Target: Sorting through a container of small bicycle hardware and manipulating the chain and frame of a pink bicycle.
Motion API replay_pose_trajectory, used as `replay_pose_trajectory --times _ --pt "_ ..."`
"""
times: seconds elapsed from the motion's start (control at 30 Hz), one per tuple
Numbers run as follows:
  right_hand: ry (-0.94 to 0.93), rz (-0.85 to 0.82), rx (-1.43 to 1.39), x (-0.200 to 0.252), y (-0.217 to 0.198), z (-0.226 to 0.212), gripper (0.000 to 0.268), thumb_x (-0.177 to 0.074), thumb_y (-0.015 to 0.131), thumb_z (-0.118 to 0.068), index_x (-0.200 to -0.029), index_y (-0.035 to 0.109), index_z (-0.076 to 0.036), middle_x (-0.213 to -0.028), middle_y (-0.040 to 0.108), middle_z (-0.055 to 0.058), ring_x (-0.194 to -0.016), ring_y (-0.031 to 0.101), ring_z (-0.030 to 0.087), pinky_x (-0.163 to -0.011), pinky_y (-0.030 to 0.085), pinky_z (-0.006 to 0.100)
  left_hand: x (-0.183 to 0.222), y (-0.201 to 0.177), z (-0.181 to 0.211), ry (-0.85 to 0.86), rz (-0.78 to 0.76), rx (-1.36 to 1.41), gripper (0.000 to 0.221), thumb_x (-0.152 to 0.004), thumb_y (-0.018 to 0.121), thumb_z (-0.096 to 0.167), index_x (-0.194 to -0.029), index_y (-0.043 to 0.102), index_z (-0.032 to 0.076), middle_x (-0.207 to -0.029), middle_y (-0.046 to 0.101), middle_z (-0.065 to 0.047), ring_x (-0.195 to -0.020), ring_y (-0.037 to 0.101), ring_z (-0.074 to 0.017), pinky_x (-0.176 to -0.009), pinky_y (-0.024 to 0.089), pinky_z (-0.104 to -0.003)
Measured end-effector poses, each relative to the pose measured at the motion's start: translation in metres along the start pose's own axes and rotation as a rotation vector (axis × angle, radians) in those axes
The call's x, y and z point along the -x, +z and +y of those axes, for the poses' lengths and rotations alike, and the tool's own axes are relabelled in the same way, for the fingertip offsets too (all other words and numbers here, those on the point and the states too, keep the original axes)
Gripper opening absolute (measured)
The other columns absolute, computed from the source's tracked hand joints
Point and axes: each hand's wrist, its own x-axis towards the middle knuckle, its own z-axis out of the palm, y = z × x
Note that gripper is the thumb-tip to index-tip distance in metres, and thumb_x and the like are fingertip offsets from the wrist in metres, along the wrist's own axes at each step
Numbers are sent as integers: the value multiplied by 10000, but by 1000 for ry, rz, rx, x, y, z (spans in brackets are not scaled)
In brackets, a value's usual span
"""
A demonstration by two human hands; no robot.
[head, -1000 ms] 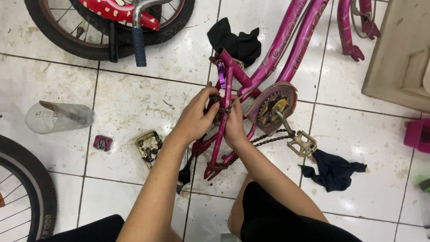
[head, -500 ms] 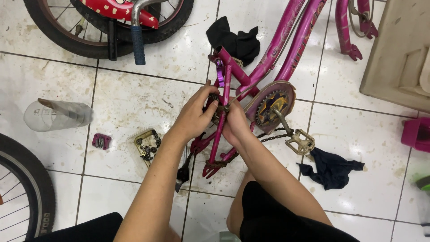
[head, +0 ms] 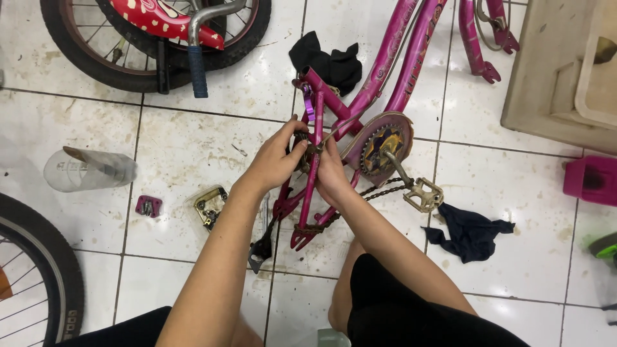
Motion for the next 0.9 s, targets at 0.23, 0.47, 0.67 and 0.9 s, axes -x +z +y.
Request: replay_pose_trajectory --times 0.23,0.47,0.67,0.9 --pt "-324 -126 276 -23 -24 36 229 -1126 374 -271 -1305 460 -157 -861 488 -21 -781 492 95 -744 481 269 -2 0 2 -12 -1 -2 317 -1021 507 269 -1324 536 179 -1598 375 -237 -1444 390 -447 -1159 337 -597" --pt "-399 -134 393 -34 -36 48 284 -1125 339 -359 -1230 503 -152 -910 526 48 -828 533 164 -789 499 374 -1 -1 5 4 -4 12 320 -1020 493 248 -1319 533 143 -1593 359 -279 -1435 377 -490 -1157 320 -625" --pt "-392 -144 334 -47 -42 56 299 -1129 323 -382 -1172 508 -151 -889 503 13 -804 536 148 -767 497 359 0 -2 11 15 -2 17 315 -1017 498 226 -1313 533 126 -1579 359 -311 -1426 373 -513 -1149 317 -642" --pt "-311 -117 215 -43 -34 44 231 -1117 369 -307 -1037 514 -146 -758 473 -7 -680 507 141 -679 468 309 -3 -1 3 31 1 4 292 -1021 494 240 -1299 533 156 -1595 356 -277 -1437 381 -478 -1160 316 -618"
